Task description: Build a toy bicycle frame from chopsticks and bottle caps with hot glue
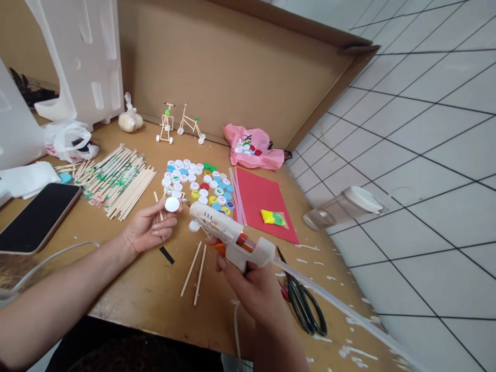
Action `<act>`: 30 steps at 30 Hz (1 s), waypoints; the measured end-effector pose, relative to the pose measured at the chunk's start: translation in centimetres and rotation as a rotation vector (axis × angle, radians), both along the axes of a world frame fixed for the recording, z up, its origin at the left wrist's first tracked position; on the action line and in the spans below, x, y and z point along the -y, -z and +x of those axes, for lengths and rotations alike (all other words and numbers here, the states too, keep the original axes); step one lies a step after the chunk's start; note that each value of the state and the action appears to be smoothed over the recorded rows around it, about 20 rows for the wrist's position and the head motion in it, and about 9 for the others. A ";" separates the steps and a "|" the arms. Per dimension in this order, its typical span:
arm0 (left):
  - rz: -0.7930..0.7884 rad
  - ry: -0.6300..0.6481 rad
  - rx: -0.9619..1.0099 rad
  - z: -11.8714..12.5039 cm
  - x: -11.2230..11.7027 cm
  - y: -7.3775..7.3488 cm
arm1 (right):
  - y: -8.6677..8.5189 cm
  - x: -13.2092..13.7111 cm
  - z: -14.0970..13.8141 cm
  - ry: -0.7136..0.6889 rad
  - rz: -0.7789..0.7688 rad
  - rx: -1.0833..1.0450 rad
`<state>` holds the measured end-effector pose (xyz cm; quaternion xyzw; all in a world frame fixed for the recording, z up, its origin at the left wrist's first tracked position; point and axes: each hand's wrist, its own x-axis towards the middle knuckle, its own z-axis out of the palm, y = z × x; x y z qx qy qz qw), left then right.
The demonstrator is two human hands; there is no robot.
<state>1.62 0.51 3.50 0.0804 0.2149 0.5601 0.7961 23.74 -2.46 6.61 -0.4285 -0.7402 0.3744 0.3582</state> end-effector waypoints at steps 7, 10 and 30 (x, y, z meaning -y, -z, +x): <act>-0.014 0.019 0.012 -0.2 -0.2 0.5 | 0.3 -0.1 -0.1 -0.026 0.052 0.079; -0.009 0.022 0.016 -0.2 -0.2 0.7 | 0.1 0.0 -0.3 -0.034 0.043 0.093; 0.014 0.027 0.048 -0.2 -0.3 1.3 | 0.2 -0.2 -0.3 -0.063 0.045 0.129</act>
